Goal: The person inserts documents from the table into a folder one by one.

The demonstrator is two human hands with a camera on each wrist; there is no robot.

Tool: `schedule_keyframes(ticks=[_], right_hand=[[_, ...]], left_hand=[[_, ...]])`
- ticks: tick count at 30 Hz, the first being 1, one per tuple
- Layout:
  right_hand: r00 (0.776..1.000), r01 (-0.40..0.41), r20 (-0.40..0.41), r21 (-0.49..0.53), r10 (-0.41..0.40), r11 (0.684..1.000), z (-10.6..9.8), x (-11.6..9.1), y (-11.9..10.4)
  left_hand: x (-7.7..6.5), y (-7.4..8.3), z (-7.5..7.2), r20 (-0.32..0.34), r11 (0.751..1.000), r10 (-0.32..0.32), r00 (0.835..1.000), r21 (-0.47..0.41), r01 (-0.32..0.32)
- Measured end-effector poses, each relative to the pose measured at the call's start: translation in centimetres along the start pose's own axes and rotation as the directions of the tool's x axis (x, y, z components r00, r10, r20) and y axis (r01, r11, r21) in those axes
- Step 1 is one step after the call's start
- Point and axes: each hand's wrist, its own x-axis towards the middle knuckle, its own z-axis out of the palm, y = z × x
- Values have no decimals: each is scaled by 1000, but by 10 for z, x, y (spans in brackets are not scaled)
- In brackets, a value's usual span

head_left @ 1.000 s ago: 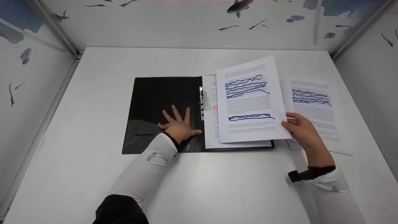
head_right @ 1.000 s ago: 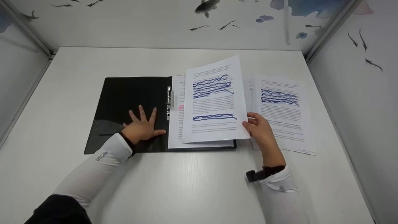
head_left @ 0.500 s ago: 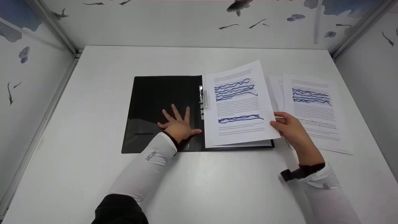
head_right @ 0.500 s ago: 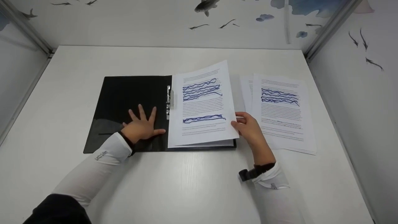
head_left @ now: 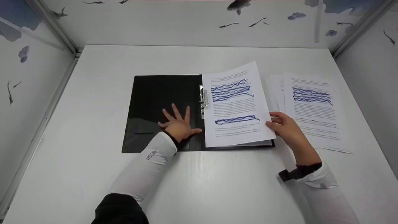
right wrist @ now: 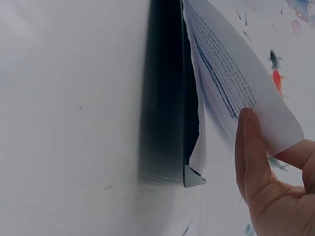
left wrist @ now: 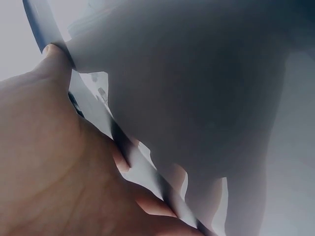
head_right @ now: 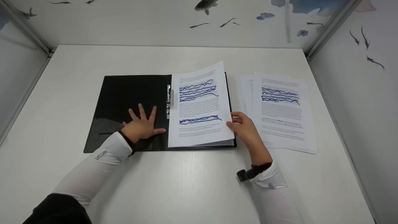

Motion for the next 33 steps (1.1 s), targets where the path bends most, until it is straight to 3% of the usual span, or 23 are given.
schedule_keyframes(ticks=[20,27,33], right_hand=[[1000,19,2,-172,-19,985,6,-1,0],[997,64,-17,-323,-73,944,7,-4,1],[998,49,-16,-404,-60,913,11,-6,-1]], left_hand=[[2,-1,0,-4,1000,2,1000,-7,-2],[2,-1,-1,8,1000,-10,1000,-7,10],[3,-1,0,2,1000,-6,1000,-7,6]])
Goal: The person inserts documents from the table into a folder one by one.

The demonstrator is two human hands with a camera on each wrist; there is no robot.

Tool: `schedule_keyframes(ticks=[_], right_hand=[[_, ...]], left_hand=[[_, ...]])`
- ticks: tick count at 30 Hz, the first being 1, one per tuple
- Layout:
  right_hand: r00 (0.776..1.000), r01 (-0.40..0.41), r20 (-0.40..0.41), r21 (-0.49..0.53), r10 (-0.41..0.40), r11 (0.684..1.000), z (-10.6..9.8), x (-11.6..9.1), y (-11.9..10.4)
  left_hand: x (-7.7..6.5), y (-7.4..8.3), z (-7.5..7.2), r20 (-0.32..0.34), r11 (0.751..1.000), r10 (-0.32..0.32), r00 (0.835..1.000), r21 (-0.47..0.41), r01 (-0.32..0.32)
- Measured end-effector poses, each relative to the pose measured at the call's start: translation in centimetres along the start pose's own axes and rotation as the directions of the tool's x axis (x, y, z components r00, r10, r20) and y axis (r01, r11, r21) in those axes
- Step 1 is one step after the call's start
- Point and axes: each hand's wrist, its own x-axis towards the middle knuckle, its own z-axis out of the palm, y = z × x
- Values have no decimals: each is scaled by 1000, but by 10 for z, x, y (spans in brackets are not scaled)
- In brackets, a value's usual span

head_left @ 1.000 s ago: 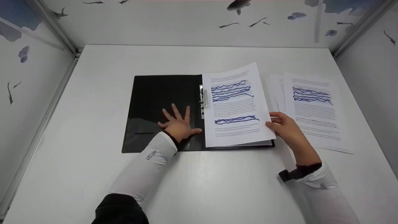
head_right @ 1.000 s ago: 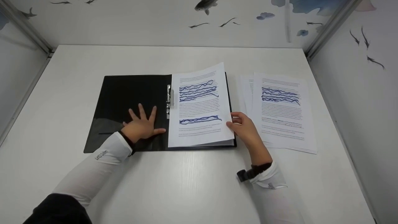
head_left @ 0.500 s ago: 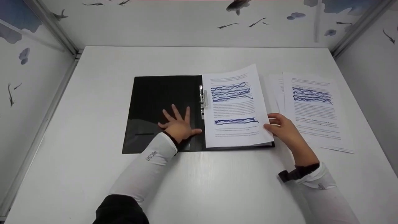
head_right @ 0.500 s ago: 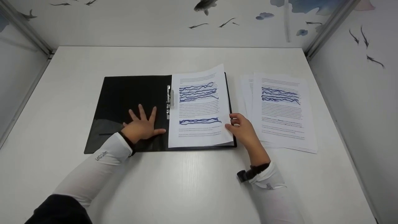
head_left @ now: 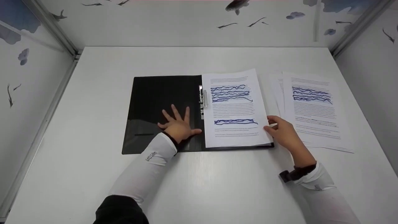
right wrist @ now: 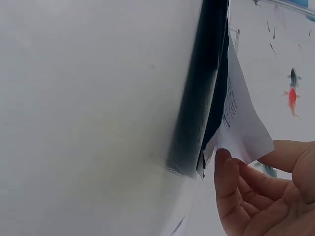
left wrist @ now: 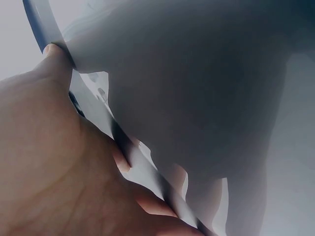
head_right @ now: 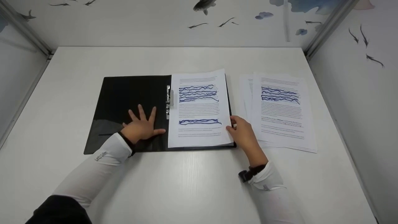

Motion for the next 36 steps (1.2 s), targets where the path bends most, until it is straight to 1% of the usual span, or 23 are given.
schedule_keyframes(ticks=[3,9,12,16,22,27,32,36], right_hand=[[1000,6,-2,-36,-6,999,1,0,0],[998,51,-15,-104,-53,993,1,1,5],[997,66,-20,-120,-69,991,-3,1,8],[998,65,-19,-107,-67,992,-12,0,10],[999,41,-13,-64,-42,997,-31,-2,17],[999,18,-31,-48,-19,999,-47,-3,28],[998,-30,-61,-67,26,997,-65,-4,41],[995,-73,-78,-112,64,991,-78,-5,54]], left_hand=[[0,0,1,0,1000,3,1000,-2,-3],[1,0,1,-4,1000,7,1000,6,-7],[1,1,1,-4,1000,7,1000,13,-7],[0,1,1,-5,1000,5,1000,12,-5],[0,1,0,-8,1000,4,1000,14,-3],[0,1,0,0,1000,8,1000,13,-8],[0,0,0,2,1000,17,1000,7,-17],[0,-1,0,1,1000,14,1000,3,-14]])
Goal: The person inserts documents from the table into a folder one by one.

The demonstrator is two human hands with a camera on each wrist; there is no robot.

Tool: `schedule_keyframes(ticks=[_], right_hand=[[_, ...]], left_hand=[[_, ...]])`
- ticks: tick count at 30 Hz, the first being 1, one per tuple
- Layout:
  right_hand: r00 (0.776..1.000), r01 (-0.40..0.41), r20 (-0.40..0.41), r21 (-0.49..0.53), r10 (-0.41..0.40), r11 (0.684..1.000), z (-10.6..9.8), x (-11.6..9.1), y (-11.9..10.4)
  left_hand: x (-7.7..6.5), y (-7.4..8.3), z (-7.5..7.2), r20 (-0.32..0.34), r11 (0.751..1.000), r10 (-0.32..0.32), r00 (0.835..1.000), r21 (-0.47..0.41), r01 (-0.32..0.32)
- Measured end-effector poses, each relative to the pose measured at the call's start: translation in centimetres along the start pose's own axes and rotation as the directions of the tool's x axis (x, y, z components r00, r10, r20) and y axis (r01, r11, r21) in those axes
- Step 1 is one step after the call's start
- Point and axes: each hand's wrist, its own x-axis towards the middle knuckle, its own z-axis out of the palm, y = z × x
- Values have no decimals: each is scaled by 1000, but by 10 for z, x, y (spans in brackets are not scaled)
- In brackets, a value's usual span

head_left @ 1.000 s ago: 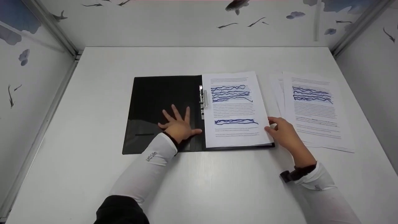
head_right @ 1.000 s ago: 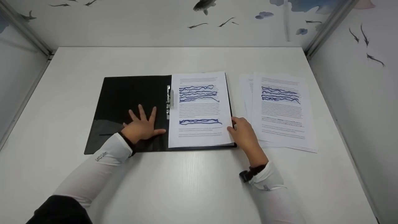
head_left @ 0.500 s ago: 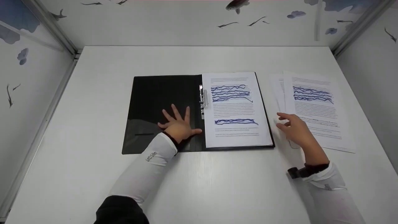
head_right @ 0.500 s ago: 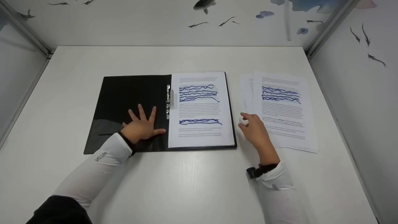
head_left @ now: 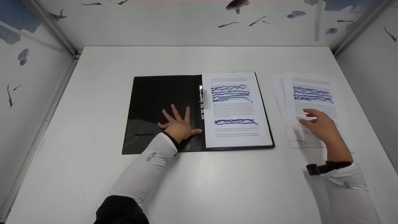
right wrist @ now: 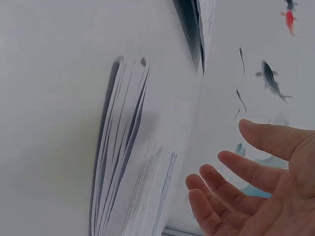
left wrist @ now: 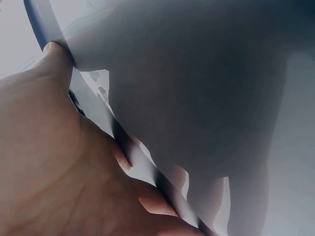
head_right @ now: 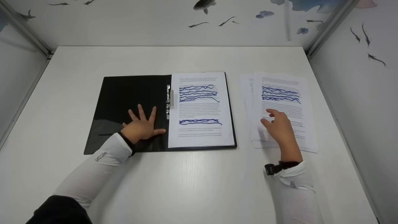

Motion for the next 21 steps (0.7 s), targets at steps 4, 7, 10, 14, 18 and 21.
schedule_keyframes(ticks=[4,7,10,14,18,21], right_hand=[[999,-36,-22,-66,34,997,-10,-1,17],[996,-89,-36,-108,85,990,-17,-2,32],[985,-170,-25,-135,169,976,-25,-4,49],[963,-265,8,-168,270,950,-33,-8,72],[936,-334,38,-223,351,916,-37,-13,89],[919,-368,41,-259,391,893,-37,-16,97]], left_hand=[[0,0,0,-4,1000,1,1000,-9,-1],[0,0,0,-5,1000,3,1000,-11,-3],[0,0,-1,3,1000,-6,1000,-9,6],[0,0,-3,16,1000,-24,1000,-1,24],[-1,1,-4,17,1000,-21,1000,3,21],[-2,1,-4,20,1000,-13,1000,3,13]])
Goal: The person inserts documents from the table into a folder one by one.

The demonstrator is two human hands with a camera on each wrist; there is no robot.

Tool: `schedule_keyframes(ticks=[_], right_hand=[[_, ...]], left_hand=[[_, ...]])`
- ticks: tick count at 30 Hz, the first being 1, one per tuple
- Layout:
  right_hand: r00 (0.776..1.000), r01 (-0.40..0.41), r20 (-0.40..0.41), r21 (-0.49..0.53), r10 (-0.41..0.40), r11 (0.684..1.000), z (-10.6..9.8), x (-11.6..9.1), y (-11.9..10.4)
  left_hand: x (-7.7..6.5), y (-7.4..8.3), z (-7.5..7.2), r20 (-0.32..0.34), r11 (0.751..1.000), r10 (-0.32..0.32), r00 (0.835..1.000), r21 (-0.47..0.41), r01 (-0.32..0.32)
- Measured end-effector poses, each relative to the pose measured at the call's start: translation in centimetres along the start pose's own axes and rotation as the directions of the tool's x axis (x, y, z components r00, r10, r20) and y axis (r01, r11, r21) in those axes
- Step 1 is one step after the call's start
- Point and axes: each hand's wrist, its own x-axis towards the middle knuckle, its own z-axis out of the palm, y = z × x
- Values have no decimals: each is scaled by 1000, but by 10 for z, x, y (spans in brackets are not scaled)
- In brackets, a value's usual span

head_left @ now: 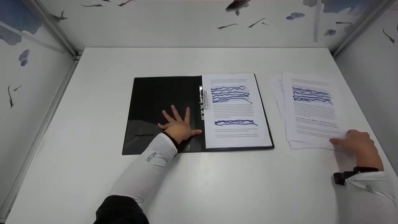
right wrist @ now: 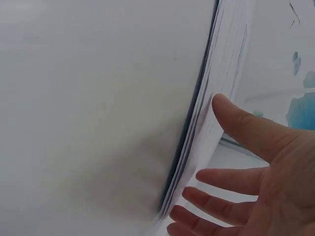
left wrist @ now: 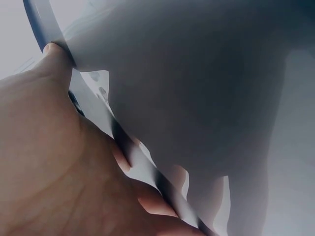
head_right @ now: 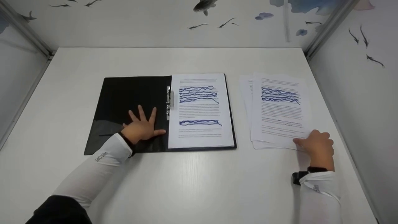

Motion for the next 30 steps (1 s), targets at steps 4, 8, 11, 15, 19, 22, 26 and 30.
schedule_keyframes(ticks=[4,8,11,15,19,22,26,30], right_hand=[[1000,-17,-17,-20,17,1000,3,2,6],[999,-27,-24,0,27,1000,4,4,7],[999,-40,-21,26,41,999,4,5,7],[997,-75,-28,89,77,993,4,5,6],[992,-90,-76,109,98,990,4,3,5],[991,-73,-106,102,83,992,5,2,3],[991,-42,-122,105,55,994,4,1,2],[991,-25,-124,133,42,991,3,3,4]], left_hand=[[0,0,1,-5,1000,3,1000,0,-3],[1,-1,1,-15,1000,11,1000,1,-11],[1,-1,2,-23,1000,18,1000,6,-18],[2,0,4,-27,1000,24,999,6,-23],[2,-1,4,-22,1000,16,1000,-1,-16],[2,-1,3,-18,1000,7,1000,-3,-7],[3,-1,2,-15,1000,2,1000,-7,-2],[2,0,2,-9,1000,3,1000,-6,-3]])
